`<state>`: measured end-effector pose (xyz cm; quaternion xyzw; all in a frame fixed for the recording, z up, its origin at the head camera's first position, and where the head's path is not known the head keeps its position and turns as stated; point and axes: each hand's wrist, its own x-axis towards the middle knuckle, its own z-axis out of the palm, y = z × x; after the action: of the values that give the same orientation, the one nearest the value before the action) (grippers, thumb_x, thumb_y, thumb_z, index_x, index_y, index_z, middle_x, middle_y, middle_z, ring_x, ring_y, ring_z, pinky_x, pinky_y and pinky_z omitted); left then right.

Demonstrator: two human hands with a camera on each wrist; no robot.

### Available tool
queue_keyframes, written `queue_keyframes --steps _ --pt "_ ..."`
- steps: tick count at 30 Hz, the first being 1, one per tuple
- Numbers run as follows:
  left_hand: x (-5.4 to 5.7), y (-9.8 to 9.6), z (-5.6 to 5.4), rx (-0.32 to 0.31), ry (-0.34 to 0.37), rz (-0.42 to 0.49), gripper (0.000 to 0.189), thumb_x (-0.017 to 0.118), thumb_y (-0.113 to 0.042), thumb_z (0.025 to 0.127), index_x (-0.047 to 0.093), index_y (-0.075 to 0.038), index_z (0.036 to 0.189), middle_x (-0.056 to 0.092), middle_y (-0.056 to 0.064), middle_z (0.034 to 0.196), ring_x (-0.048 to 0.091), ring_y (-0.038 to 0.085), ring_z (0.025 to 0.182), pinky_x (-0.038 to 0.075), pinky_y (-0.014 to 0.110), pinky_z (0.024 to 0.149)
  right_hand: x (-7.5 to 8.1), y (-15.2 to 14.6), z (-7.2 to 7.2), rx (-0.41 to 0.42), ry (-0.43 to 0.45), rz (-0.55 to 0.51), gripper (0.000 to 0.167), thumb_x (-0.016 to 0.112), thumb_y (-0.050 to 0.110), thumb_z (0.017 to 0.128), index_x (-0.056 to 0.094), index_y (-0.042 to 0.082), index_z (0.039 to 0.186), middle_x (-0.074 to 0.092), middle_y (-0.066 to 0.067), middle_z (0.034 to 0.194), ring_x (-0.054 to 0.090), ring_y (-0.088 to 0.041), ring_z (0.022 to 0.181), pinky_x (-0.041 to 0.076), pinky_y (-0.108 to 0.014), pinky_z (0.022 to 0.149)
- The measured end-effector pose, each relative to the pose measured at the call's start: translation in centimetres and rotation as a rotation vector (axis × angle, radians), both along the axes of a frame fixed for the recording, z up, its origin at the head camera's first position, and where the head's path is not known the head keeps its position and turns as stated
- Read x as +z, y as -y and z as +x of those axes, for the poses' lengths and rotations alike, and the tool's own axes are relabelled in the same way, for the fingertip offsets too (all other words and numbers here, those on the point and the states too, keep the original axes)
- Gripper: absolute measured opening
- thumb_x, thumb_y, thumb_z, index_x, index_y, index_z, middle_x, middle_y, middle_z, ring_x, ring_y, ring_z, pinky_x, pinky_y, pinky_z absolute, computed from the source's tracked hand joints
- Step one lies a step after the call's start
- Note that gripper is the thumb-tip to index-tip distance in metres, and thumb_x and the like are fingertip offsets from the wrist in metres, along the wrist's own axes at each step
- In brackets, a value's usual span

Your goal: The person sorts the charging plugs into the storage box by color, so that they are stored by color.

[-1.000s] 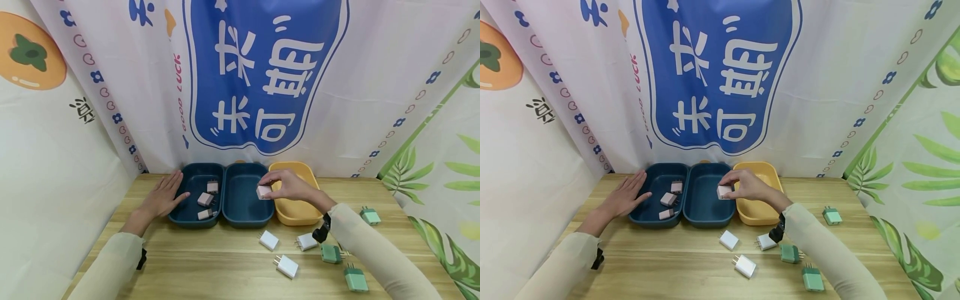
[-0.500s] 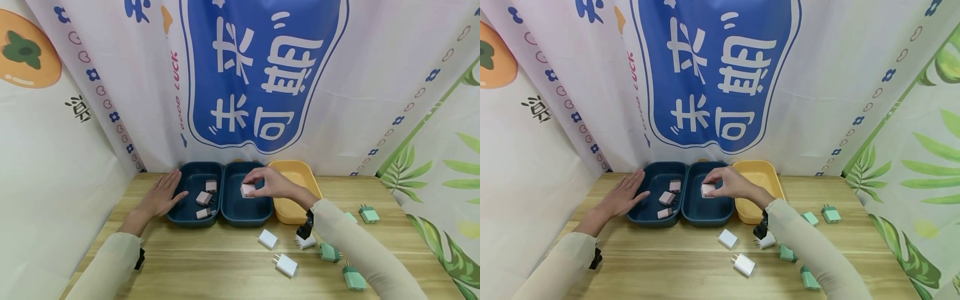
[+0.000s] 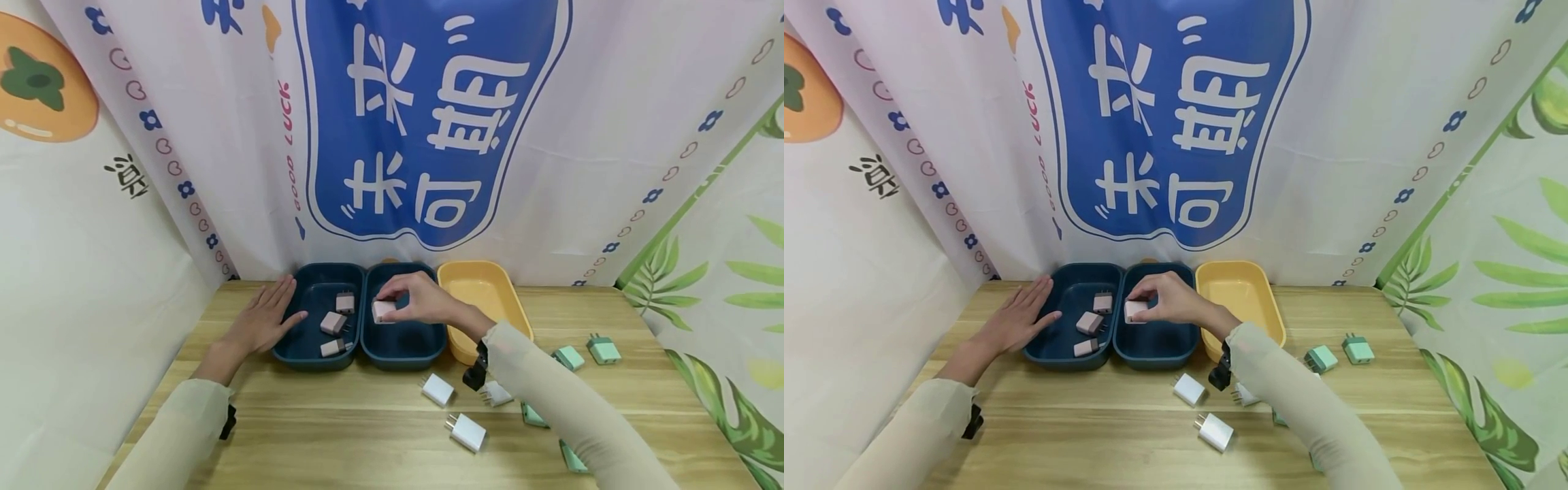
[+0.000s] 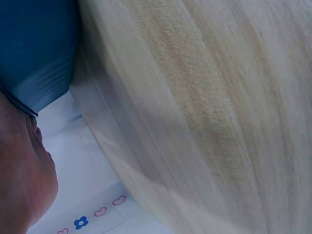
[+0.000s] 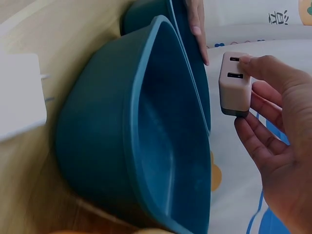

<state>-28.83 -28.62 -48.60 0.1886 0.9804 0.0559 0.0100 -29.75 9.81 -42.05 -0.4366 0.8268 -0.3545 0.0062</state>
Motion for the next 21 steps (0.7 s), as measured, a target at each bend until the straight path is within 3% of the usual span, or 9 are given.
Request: queue_keyframes --steps 8,21 --pt "-0.1 0.1 0.0 -0.007 -0.008 0.009 0.088 0.032 -0.062 0.111 0.01 0.001 0.169 0.006 0.021 0.177 0.009 0.041 0.163 0.007 0.063 0.13 -0.9 2.1 0.0 -0.017 0.038 -0.039 0.029 0.089 0.019 0.087 0.081 0.01 0.115 0.077 -0.002 0.113 0.067 -0.013 0.096 0.063 -0.038 0.089" --pt "-0.4 0.1 0.1 -0.018 -0.038 0.045 0.088 0.032 -0.063 0.111 0.013 0.002 0.168 0.01 0.021 0.177 0.009 0.04 0.163 0.009 0.063 0.13 -2.2 4.8 -0.1 -0.03 0.04 -0.108 0.032 0.089 0.017 0.086 0.081 0.005 0.114 0.077 -0.007 0.115 0.069 -0.015 0.096 0.061 -0.027 0.089"
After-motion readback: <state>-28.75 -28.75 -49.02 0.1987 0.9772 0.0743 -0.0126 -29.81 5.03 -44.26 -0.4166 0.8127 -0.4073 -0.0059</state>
